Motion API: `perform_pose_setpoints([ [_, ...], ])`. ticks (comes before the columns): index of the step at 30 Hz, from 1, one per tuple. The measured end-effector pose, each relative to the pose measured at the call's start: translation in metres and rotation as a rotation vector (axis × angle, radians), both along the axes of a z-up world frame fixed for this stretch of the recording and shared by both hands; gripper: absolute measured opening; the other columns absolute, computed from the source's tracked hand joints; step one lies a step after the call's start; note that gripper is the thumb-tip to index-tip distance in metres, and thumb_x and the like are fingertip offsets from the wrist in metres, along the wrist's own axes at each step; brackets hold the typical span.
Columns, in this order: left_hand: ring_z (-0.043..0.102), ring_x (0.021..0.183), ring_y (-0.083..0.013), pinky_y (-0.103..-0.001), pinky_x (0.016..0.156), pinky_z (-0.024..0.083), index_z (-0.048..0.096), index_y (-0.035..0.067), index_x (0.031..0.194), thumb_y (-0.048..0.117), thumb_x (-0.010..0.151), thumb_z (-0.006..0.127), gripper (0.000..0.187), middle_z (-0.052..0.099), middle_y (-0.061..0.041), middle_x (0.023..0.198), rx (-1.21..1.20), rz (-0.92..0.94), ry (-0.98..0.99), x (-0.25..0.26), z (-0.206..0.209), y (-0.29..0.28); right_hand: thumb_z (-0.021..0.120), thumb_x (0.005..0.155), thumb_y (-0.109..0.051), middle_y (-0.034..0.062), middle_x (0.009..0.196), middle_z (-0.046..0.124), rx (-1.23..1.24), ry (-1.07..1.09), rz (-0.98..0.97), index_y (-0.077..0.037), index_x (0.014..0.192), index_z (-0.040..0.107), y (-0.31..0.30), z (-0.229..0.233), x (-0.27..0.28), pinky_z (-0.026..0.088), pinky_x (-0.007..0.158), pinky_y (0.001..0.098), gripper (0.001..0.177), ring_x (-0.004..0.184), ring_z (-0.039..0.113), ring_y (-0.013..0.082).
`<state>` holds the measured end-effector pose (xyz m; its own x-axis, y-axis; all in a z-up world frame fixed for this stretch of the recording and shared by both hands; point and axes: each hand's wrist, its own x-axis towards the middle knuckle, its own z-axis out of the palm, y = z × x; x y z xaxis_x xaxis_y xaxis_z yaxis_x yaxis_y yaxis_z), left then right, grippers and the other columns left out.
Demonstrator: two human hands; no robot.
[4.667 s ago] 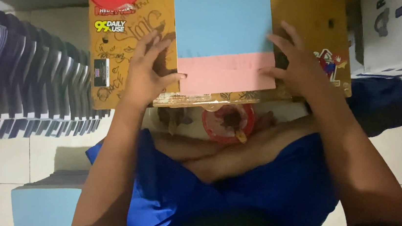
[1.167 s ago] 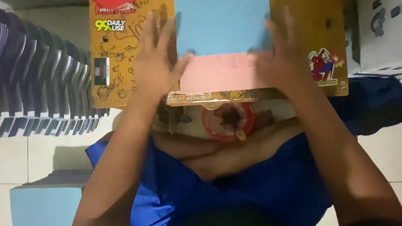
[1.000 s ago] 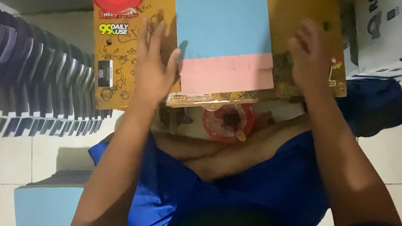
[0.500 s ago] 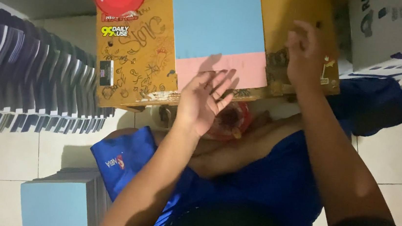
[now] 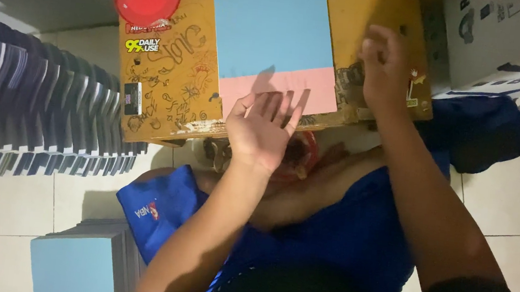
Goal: Manually binding a stack of papers by applying glue to the spine with a brush and attaching a cardstock cover.
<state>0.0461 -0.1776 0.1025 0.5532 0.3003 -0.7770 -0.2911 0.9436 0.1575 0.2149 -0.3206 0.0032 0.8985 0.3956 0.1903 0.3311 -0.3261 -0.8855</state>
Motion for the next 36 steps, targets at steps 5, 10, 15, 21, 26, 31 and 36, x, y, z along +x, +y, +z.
perform_pose_setpoints([
  [5, 0.058, 0.121, -0.0276, -0.052, 0.106, 0.053, 0.054, 0.005, 0.116, 0.020, 0.080, 0.058, 0.039, 0.054, -0.015, 0.132, 0.028, 0.006, -0.018, -0.001, -0.008, -0.004, 0.049, 0.111, -0.035, 0.0138, 0.125, 0.063, 0.022, -0.008, 0.013, -0.015, 0.139, 0.053, -0.003, -0.011, 0.003, 0.053, 0.081, 0.0393, 0.034, 0.105, 0.069, 0.0253],
  [10, 0.060, 0.112, -0.0237, -0.049, 0.105, 0.051, 0.054, 0.010, 0.123, 0.026, 0.083, 0.055, 0.043, 0.056, -0.008, 0.134, 0.030, 0.030, 0.035, 0.003, -0.014, -0.006, 0.046, 0.108, -0.045, 0.0139, 0.133, 0.060, -0.043, 0.060, -0.029, -0.017, 0.138, 0.052, 0.001, 0.005, -0.002, 0.054, 0.086, 0.0402, 0.041, 0.112, 0.071, 0.0282],
  [15, 0.055, 0.096, -0.0247, -0.056, 0.108, 0.055, 0.052, 0.008, 0.096, 0.015, 0.082, 0.059, 0.017, 0.049, -0.011, 0.101, 0.053, 0.116, -0.036, 0.012, -0.026, -0.001, 0.045, 0.111, -0.037, 0.0140, 0.127, 0.064, -0.004, 0.050, -0.005, -0.018, 0.137, 0.053, 0.000, -0.001, 0.001, 0.054, 0.083, 0.0381, 0.034, 0.108, 0.071, 0.0257],
  [21, 0.062, 0.091, -0.0215, -0.035, 0.079, 0.043, 0.076, 0.022, 0.109, 0.020, 0.077, 0.062, 0.035, 0.051, 0.002, 0.086, 0.253, -0.075, 0.090, 0.046, -0.044, 0.004, 0.045, 0.112, -0.035, 0.0138, 0.127, 0.062, 0.051, -0.001, 0.015, -0.009, 0.135, 0.056, 0.001, 0.000, 0.003, 0.057, 0.089, 0.0374, 0.036, 0.107, 0.071, 0.0276],
  [26, 0.057, 0.073, -0.0161, -0.033, 0.071, 0.049, 0.075, 0.023, 0.114, 0.018, 0.083, 0.059, 0.035, 0.053, 0.001, 0.083, 0.198, -0.025, 0.119, 0.065, -0.052, 0.003, 0.041, 0.109, -0.049, 0.0120, 0.128, 0.065, 0.028, 0.033, -0.024, -0.014, 0.134, 0.057, -0.001, -0.004, 0.003, 0.055, 0.085, 0.0373, 0.045, 0.108, 0.071, 0.0260],
  [31, 0.063, 0.090, -0.0180, -0.037, 0.081, 0.056, 0.073, 0.021, 0.122, 0.016, 0.086, 0.061, 0.038, 0.063, -0.003, 0.094, 0.175, -0.010, 0.144, 0.076, -0.045, 0.002, 0.047, 0.108, -0.050, 0.0013, 0.103, 0.069, 0.276, 0.123, -0.103, -0.017, 0.112, 0.064, 0.002, 0.002, -0.004, 0.055, 0.088, 0.0337, 0.038, 0.097, 0.068, 0.0161],
  [36, 0.046, 0.058, -0.0168, -0.039, 0.069, 0.053, 0.077, 0.016, 0.114, 0.016, 0.088, 0.061, 0.030, 0.035, -0.002, 0.073, 0.164, 0.088, 0.171, 0.082, -0.031, 0.005, 0.030, 0.089, -0.062, 0.0089, 0.101, 0.074, 0.470, 0.953, -0.164, -0.005, 0.137, 0.057, 0.034, 0.061, -0.016, 0.065, 0.093, 0.0428, 0.080, 0.099, 0.077, 0.0287],
])
